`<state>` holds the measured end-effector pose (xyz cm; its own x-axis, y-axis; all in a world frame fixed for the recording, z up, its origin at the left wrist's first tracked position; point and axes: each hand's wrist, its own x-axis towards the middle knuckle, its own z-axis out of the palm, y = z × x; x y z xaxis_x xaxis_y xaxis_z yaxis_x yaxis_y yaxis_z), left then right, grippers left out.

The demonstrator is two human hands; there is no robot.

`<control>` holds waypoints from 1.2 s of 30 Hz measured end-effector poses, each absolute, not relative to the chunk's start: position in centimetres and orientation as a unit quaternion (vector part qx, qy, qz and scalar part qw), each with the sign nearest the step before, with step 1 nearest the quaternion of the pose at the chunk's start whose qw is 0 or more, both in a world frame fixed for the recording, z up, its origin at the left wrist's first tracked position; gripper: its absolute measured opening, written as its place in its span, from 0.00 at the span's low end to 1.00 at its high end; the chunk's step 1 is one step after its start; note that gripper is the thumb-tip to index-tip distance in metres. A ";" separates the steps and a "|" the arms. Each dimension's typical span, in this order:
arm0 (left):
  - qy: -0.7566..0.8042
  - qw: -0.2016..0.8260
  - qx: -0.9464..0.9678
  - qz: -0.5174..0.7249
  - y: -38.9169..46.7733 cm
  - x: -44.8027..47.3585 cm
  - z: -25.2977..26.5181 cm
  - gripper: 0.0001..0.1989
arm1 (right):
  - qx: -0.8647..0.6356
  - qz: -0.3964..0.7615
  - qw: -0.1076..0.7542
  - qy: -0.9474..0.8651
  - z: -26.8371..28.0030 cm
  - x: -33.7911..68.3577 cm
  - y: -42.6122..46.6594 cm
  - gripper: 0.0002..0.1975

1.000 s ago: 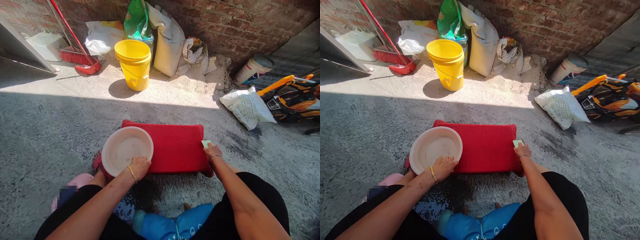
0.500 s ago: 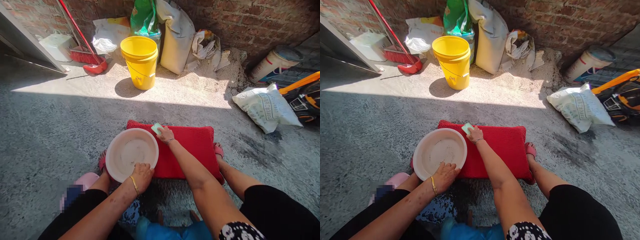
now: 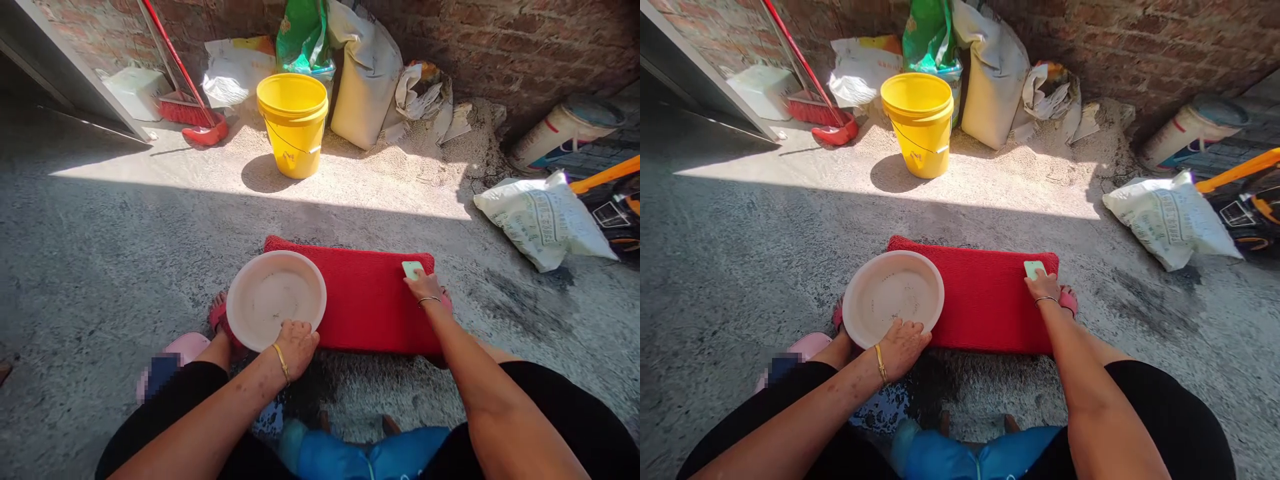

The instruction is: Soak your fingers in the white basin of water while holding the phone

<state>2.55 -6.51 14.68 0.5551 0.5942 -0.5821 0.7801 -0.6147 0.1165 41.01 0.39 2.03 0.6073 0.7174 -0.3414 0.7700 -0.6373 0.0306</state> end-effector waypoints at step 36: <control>0.681 0.318 0.652 -0.104 -3.0 -4.2 6.3 0.21 | 0.533 -0.245 0.090 0.805 6.9 13.0 0.6 0.15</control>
